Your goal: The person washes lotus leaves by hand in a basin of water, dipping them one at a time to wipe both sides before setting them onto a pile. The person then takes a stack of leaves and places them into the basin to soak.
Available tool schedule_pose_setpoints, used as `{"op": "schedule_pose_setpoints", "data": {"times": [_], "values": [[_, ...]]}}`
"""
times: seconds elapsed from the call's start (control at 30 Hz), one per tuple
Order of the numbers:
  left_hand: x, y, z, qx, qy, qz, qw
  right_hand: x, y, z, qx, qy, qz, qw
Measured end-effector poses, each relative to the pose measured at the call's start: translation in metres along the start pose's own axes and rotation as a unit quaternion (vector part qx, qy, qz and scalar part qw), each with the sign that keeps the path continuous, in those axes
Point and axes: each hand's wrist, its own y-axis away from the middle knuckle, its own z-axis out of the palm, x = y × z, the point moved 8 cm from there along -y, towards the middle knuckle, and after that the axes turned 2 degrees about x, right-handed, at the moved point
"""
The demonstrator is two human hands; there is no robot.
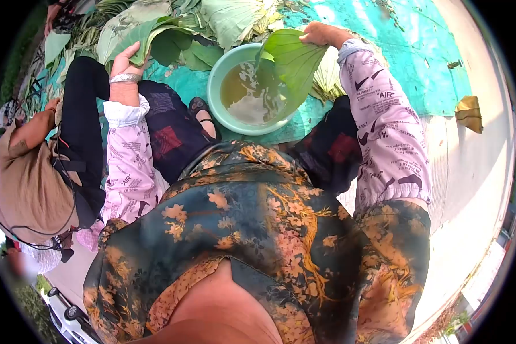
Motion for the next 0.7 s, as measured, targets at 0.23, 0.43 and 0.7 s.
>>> {"op": "schedule_pose_setpoints", "data": {"times": [0.23,0.43,0.7], "values": [[0.014,0.010,0.045,-0.026,-0.017,0.009,0.999,0.009,0.016,0.003,0.052,-0.023,0.019,0.998],[0.015,0.022,0.091,-0.063,-0.021,0.044,0.997,0.054,0.033,-0.026,0.158,-0.423,0.097,0.887],[-0.002,0.055,0.097,-0.124,-0.055,-0.018,0.991,0.199,0.070,0.028,0.424,-0.687,0.252,0.534]]}}
